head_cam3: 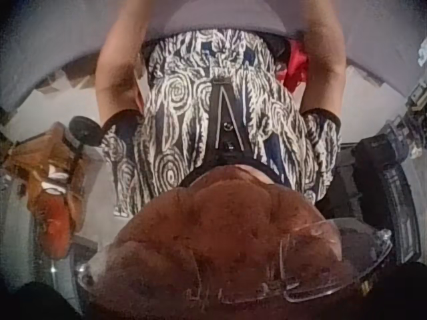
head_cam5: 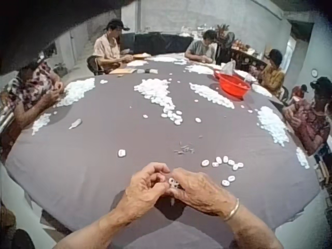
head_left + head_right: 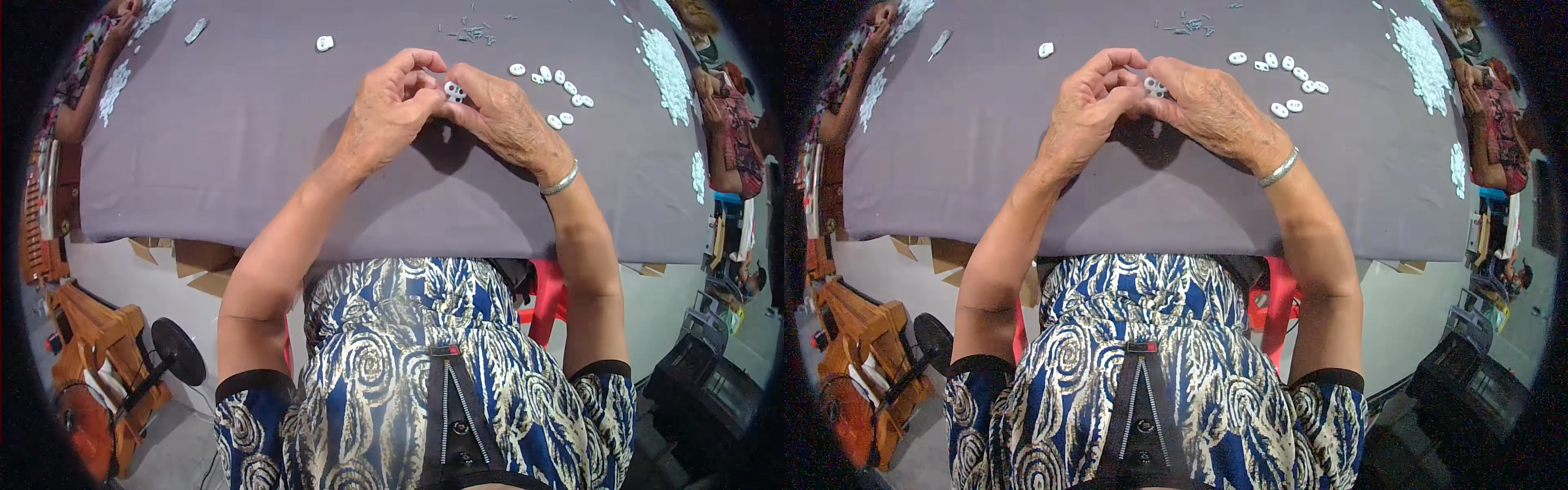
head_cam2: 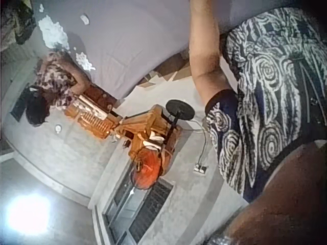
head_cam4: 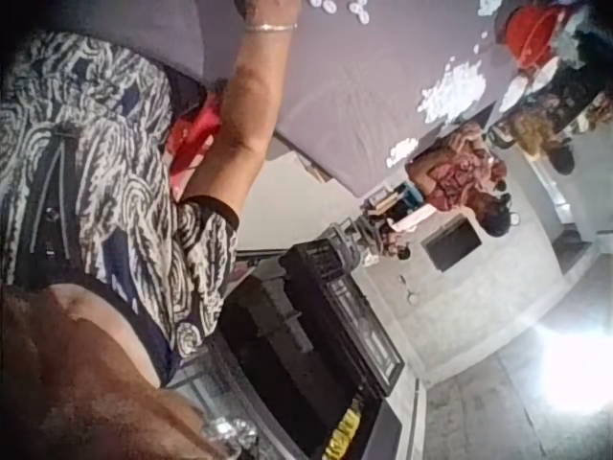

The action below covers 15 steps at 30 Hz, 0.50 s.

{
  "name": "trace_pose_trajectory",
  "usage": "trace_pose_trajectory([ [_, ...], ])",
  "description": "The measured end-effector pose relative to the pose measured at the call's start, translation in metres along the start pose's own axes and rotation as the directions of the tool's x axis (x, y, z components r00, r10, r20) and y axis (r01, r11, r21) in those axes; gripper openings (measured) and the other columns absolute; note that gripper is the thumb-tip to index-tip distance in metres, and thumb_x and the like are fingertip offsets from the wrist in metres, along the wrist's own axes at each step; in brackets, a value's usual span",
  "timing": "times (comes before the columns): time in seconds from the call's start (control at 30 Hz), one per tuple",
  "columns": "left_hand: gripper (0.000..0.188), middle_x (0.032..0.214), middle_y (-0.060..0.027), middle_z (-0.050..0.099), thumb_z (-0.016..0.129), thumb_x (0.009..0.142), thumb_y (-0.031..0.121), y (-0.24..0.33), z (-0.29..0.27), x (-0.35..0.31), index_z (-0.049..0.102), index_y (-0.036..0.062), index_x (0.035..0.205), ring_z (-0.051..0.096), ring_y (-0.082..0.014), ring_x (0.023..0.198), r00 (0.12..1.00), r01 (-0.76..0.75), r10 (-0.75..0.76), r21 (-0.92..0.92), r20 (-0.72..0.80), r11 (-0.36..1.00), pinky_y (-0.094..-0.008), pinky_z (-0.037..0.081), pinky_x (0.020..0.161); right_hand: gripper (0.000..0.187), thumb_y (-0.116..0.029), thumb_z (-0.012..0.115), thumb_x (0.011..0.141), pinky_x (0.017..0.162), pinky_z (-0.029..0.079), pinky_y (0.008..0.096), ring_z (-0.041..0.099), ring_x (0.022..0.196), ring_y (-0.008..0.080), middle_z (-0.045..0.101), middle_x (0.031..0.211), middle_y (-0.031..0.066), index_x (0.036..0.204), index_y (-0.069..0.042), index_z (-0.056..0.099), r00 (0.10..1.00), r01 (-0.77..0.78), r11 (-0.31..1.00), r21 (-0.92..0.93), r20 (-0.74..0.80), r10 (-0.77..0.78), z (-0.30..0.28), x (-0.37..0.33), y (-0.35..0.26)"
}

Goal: Assembling small white plastic components by inserting metal pins.

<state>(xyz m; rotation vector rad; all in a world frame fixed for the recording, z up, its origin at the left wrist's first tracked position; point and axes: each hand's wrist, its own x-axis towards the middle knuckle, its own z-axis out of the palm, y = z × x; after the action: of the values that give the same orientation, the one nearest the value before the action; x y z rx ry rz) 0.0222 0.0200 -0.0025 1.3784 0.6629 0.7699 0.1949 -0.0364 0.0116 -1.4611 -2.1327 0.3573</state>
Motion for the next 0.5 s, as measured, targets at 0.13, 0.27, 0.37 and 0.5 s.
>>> trace_pose_trajectory([
  [0.13, 0.022, 0.076, -0.0007, 0.06, 0.055, 0.085, 0.008, 0.0, -0.002, 0.0, 0.057, -0.001, 0.105, 0.056, -0.0057, 0.07, 1.0, 0.017, -0.017, -0.069, -0.005, 0.997, -0.0207, 0.046, 0.063, 0.032, -0.032, 0.058, 0.09, 0.066, 0.048, 0.045, 0.059, 0.082, 0.0392, 0.06, 0.087, 0.0188, 0.099, -0.003, 0.049, 1.0, -0.014, 1.0, -0.002, 0.009, 0.014, 0.002, 0.0, -0.001],
  [0.27, 0.021, 0.077, -0.0017, 0.062, 0.054, 0.086, 0.009, 0.005, -0.003, 0.001, 0.057, -0.0013, 0.104, 0.056, -0.0064, 0.069, 0.996, 0.04, -0.044, -0.062, -0.077, 0.997, -0.021, 0.047, 0.063, 0.031, -0.032, 0.058, 0.09, 0.066, 0.048, 0.0459, 0.059, 0.08, 0.0395, 0.06, 0.084, 0.0193, 0.096, -0.003, 0.048, 0.999, -0.028, 1.0, -0.001, 0.024, 0.028, 0.0, 0.0, -0.005],
  [0.37, 0.022, 0.08, 0.0008, 0.059, 0.056, 0.089, 0.009, 0.006, -0.004, 0.0, 0.057, 0.001, 0.109, 0.054, -0.0063, 0.072, 0.997, 0.067, -0.071, -0.098, -0.038, 0.993, -0.0222, 0.046, 0.067, 0.031, -0.032, 0.058, 0.09, 0.065, 0.047, 0.0465, 0.06, 0.079, 0.0395, 0.06, 0.083, 0.0187, 0.094, -0.003, 0.048, 1.0, -0.016, 1.0, -0.005, 0.019, 0.016, 0.0, 0.001, -0.007],
  [0.5, 0.024, 0.079, -0.0037, 0.062, 0.06, 0.085, 0.007, 0.003, -0.003, -0.002, 0.056, -0.0012, 0.107, 0.058, -0.0071, 0.068, 0.998, -0.011, 0.008, -0.064, -0.054, 0.998, -0.0208, 0.048, 0.061, 0.031, -0.033, 0.059, 0.089, 0.065, 0.047, 0.0468, 0.059, 0.078, 0.0394, 0.06, 0.082, 0.0174, 0.093, -0.004, 0.049, 0.999, -0.031, 0.999, -0.012, 0.029, 0.032, 0.001, 0.003, -0.009],
])
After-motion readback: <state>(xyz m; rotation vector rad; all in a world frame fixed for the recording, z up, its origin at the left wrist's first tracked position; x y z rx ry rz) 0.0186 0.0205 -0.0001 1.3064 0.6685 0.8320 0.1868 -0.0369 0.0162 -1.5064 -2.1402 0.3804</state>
